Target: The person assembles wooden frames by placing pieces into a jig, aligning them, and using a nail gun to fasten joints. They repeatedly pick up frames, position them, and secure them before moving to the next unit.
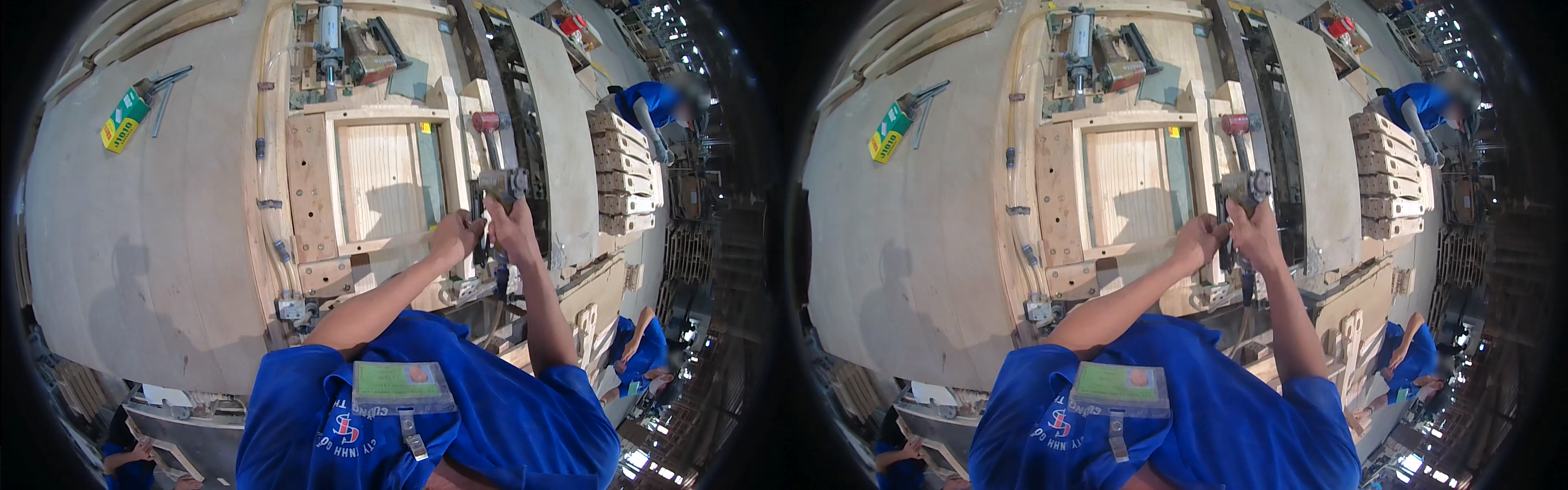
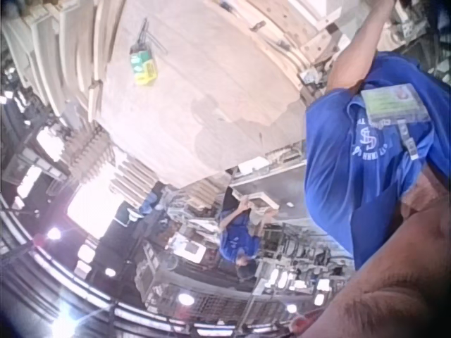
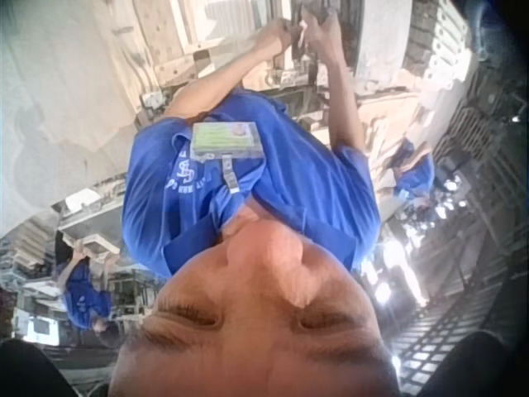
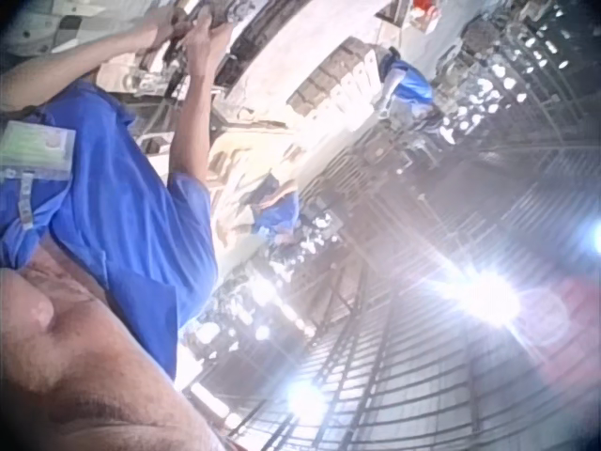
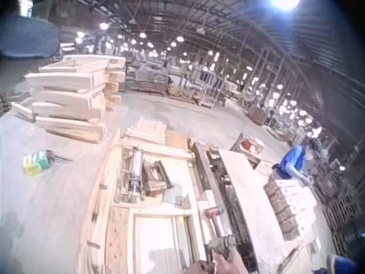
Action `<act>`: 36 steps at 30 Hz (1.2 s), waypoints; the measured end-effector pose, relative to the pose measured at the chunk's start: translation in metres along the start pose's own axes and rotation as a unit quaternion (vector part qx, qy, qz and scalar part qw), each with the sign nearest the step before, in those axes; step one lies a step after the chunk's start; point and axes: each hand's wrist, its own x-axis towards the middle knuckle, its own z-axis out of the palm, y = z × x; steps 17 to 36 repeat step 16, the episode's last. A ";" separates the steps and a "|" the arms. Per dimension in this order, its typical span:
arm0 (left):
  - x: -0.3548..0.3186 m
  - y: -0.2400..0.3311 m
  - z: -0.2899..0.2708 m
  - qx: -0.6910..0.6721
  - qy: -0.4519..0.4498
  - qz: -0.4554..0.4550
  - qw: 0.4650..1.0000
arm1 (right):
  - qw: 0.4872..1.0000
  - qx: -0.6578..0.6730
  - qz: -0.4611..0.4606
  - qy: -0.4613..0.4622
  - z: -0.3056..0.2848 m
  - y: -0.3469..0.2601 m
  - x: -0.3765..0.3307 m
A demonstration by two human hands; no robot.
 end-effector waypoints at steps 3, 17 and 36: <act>0.039 0.021 -0.013 -0.015 0.069 -0.023 0.997 | 0.999 0.032 -0.037 0.010 0.008 -0.016 0.053; 0.129 0.027 -0.045 0.018 0.110 -0.038 0.993 | 0.995 -0.083 -0.059 0.008 0.037 -0.060 0.152; 0.129 0.027 -0.045 0.018 0.110 -0.038 0.993 | 0.995 -0.083 -0.059 0.008 0.037 -0.060 0.152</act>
